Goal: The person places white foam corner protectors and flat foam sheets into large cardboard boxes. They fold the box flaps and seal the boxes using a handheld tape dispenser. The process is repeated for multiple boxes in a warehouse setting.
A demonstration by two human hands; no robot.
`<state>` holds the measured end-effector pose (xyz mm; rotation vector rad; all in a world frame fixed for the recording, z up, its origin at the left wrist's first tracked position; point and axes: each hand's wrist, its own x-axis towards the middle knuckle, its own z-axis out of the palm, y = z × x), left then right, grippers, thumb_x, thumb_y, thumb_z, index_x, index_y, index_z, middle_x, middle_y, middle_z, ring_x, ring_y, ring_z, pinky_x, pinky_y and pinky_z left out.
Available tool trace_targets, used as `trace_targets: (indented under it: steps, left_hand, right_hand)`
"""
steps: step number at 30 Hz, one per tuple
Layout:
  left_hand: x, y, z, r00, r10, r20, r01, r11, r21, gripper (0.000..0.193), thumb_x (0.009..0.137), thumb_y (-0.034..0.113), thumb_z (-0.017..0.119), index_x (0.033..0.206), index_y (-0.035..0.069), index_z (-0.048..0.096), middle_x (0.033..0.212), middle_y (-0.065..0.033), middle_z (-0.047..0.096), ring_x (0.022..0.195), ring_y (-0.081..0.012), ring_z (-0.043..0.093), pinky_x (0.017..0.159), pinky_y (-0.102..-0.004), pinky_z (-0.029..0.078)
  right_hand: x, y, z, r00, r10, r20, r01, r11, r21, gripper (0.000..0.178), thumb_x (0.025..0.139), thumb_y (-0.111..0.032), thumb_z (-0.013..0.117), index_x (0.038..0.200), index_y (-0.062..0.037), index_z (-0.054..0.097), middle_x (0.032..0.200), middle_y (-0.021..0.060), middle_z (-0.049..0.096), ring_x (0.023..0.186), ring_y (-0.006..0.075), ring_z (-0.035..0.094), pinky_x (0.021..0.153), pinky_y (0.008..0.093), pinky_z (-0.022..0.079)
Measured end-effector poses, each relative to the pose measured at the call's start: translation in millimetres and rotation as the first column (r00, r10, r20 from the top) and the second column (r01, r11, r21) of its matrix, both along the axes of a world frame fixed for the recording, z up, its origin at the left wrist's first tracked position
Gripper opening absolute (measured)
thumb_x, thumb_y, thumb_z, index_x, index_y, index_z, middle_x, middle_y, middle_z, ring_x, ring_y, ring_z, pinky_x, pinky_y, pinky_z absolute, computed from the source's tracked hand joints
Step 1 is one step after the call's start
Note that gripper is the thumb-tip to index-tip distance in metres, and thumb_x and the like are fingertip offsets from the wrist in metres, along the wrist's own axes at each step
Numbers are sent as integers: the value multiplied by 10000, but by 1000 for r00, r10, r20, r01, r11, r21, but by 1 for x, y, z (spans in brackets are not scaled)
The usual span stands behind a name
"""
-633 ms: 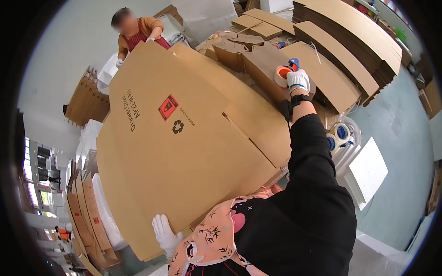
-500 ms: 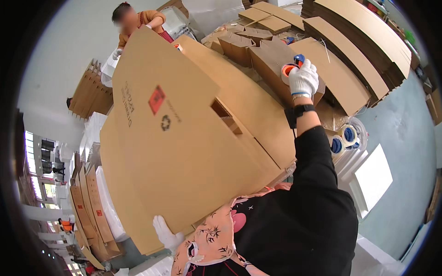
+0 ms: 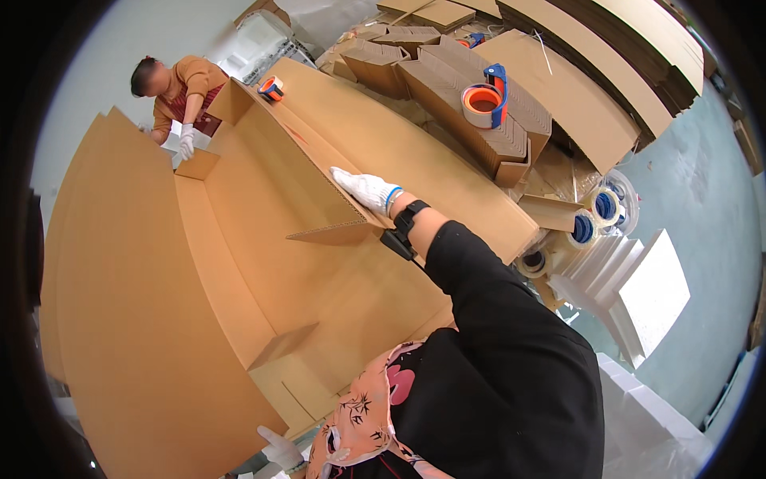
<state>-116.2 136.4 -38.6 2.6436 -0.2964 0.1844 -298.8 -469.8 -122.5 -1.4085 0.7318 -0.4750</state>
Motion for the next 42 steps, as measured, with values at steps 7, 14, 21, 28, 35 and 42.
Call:
trace_targets:
  steps: [7, 14, 21, 28, 35, 42]
  left_hand:
    - [9, -11, 19, 938, -106, -330, -170, 689, -704, 722, 1017, 537, 372, 1452, -35, 310, 1425, -179, 419, 1258, -300, 476, 997, -424, 475]
    - [49, 25, -17, 789, -374, -488, -322, 425, -846, 709, 985, 578, 419, 1409, 10, 385, 1335, -103, 498, 1187, -249, 498, 1004, -400, 445]
    - [49, 57, -109, 802, -140, -581, -560, 163, -812, 570, 962, 504, 498, 1272, 25, 503, 1005, -32, 577, 925, -158, 537, 860, -314, 446]
    - [0, -9, -121, 555, -624, -550, -651, 86, -754, 572, 930, 474, 539, 1242, -4, 502, 931, -43, 483, 847, -168, 473, 779, -301, 418]
    - [2, -34, -123, 442, -776, -449, -666, 51, -744, 577, 898, 444, 579, 1212, -33, 501, 856, -55, 389, 770, -177, 408, 697, -289, 390]
    - [11, -18, -140, 471, -720, -510, -656, 101, -748, 615, 900, 491, 575, 1228, -26, 516, 925, -77, 468, 793, -194, 449, 715, -309, 432]
  right_hand:
    - [8, -4, -32, 974, 9, -228, 12, 996, 90, 716, 960, -631, 349, 1407, -92, 501, 1414, 164, 521, 1297, 330, 488, 1099, 352, 342]
    - [-46, 26, -46, 977, -129, -169, 78, 957, -279, 579, 951, -520, 463, 1306, -80, 587, 1322, 155, 593, 1245, 323, 534, 1061, 361, 395]
    - [-203, 39, -42, 314, -938, 148, 812, 184, -553, 146, 878, -145, 655, 960, -34, 705, 928, 153, 705, 873, 285, 679, 808, 349, 525]
    - [-287, 18, -53, -403, -783, -474, 262, 397, -879, 476, 857, -165, 546, 1333, -163, 557, 1489, 177, 405, 1299, 352, 466, 998, 419, 439]
    - [-337, 21, -130, -511, -571, -643, 647, 237, -725, 519, 968, -395, 465, 1379, -79, 462, 1437, 198, 449, 1330, 369, 427, 1057, 470, 359]
    - [-341, 30, -110, -204, -644, -737, 319, 668, -672, 261, 887, -204, 513, 1064, -117, 684, 1026, 186, 702, 972, 366, 677, 825, 484, 530]
